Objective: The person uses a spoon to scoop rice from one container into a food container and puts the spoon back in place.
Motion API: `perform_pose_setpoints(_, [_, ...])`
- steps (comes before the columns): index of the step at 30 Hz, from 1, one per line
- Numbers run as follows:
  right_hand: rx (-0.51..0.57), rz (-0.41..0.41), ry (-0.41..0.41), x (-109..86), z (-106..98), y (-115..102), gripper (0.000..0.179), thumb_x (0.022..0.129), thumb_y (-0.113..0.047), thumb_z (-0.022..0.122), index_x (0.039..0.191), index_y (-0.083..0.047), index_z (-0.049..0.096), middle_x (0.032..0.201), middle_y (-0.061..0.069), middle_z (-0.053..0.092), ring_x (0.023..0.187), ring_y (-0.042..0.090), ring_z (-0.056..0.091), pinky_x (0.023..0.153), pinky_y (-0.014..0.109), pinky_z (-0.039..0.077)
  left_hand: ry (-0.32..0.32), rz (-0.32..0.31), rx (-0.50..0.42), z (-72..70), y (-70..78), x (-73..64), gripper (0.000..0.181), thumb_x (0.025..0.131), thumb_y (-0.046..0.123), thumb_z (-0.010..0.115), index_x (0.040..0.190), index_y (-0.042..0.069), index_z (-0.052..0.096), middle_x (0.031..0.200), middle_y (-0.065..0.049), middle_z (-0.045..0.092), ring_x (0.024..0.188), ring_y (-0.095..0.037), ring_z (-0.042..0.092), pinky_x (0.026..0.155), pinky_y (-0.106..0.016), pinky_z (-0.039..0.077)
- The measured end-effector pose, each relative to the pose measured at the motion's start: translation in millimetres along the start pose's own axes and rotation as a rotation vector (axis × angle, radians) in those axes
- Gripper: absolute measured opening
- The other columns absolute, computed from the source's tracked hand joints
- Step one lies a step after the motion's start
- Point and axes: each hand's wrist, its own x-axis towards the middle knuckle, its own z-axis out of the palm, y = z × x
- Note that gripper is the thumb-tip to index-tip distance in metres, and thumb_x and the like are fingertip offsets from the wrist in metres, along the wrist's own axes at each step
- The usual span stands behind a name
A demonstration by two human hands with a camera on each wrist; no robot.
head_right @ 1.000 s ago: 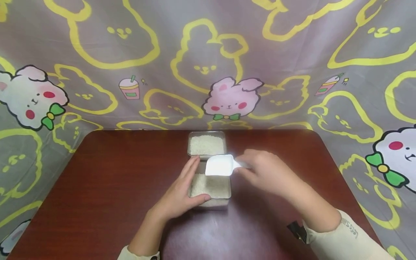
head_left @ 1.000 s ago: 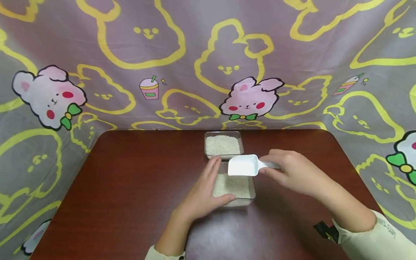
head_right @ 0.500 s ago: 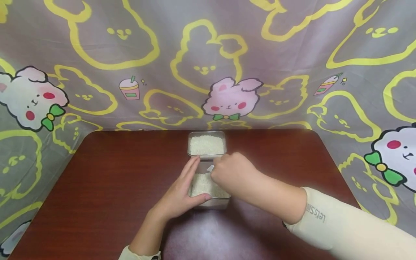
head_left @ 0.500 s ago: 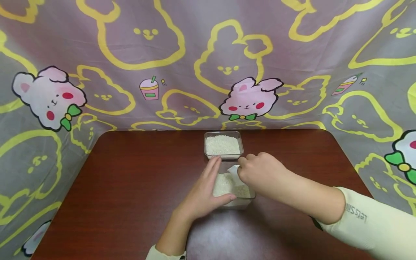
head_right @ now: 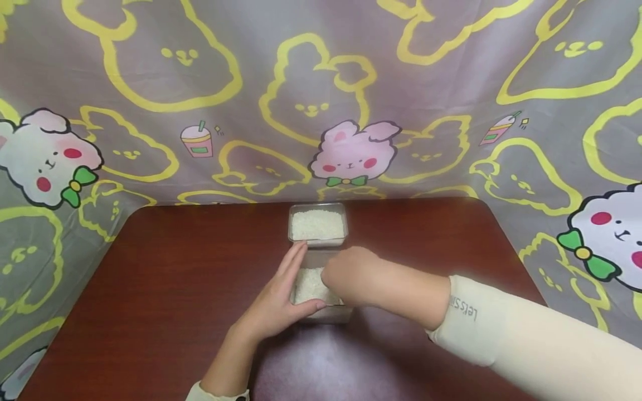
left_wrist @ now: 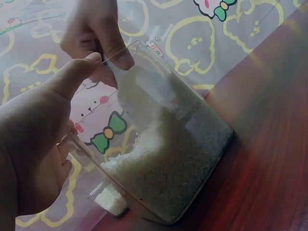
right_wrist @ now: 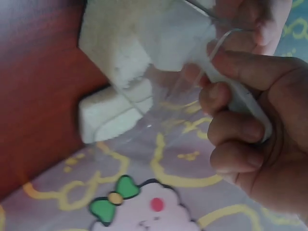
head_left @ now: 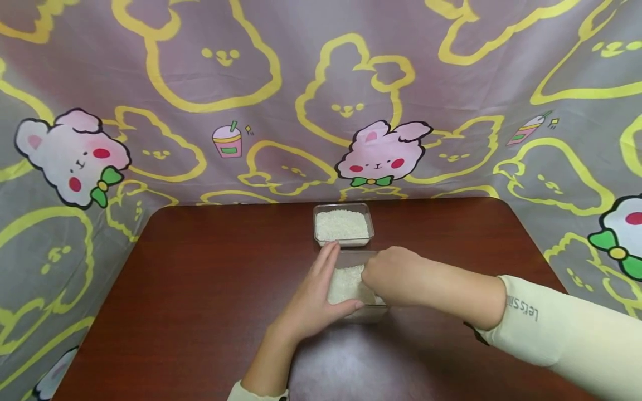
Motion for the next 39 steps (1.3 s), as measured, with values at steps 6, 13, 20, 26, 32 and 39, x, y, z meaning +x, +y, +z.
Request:
perform_pose_setpoints(6, [0.191, -0.005, 0.070, 0.5, 21, 5, 0.013, 0.084, -0.023, 0.075, 0.076, -0.014, 0.069, 0.074, -0.002, 0.060, 0.064, 0.022, 0.061, 0.059, 0.040, 0.053, -0.005, -0.021, 0.011, 1.4, -0.1, -0.6, 0.107, 0.080, 0.047, 0.078, 0.159, 0.022, 0.011, 0.163, 0.016, 0.008, 0.149, -0.012, 0.018, 0.118, -0.046, 0.027])
perform_pose_setpoints(13, [0.233, 0.011, 0.282, -2.9, 46, 3, 0.015, 0.082, -0.025, 0.076, 0.076, -0.017, 0.064, 0.074, -0.005, 0.056, 0.062, 0.017, 0.059, 0.049, 0.036, 0.047, -0.010, -0.014, 0.028, 4.2, -1.5, -2.2, 0.108, 0.079, 0.053, 0.076, 0.159, 0.021, 0.011, 0.163, 0.016, 0.009, 0.149, -0.013, 0.019, 0.118, -0.044, 0.028])
perform_pose_setpoints(20, [0.344, 0.043, 0.391, -10.1, 56, 7, 0.011, 0.086, -0.026, 0.074, 0.084, -0.019, 0.066, 0.086, -0.007, 0.064, 0.067, 0.011, 0.060, 0.052, 0.032, 0.049, -0.001, -0.007, 0.018, 4.8, -0.5, -4.4, 0.108, 0.079, 0.049, 0.077, 0.160, 0.019, 0.011, 0.163, 0.016, 0.008, 0.150, -0.012, 0.017, 0.119, -0.046, 0.027])
perform_pose_setpoints(26, [0.426, 0.039, 0.516, -20.3, 61, 14, 0.013, 0.089, -0.025, 0.072, 0.096, -0.015, 0.073, 0.085, -0.008, 0.063, 0.071, 0.005, 0.060, 0.060, 0.029, 0.052, 0.002, 0.008, 0.012, 3.3, 0.4, -3.9, 0.108, 0.079, 0.044, 0.079, 0.159, 0.017, 0.011, 0.163, 0.014, 0.008, 0.150, -0.013, 0.017, 0.118, -0.048, 0.027])
perform_pose_setpoints(32, [0.495, 0.040, 0.600, -27.9, 67, 17, 0.010, 0.088, -0.022, 0.074, 0.095, -0.015, 0.072, 0.079, -0.013, 0.055, 0.066, -0.001, 0.047, 0.058, 0.020, 0.044, 0.002, 0.015, 0.032, 2.4, 0.2, -1.5, 0.107, 0.080, 0.044, 0.078, 0.159, 0.018, 0.010, 0.163, 0.012, 0.008, 0.150, -0.012, 0.016, 0.119, -0.046, 0.026])
perform_pose_setpoints(39, [0.593, 0.054, 0.662, -36.7, 79, 19, 0.018, 0.087, -0.019, 0.074, 0.105, -0.015, 0.072, 0.077, -0.016, 0.047, 0.066, -0.004, 0.040, 0.058, 0.014, 0.039, 0.004, 0.010, 0.041, 1.8, 0.5, -0.2, 0.106, 0.080, 0.046, 0.078, 0.159, 0.017, 0.012, 0.163, 0.011, 0.010, 0.150, -0.013, 0.016, 0.119, -0.046, 0.026])
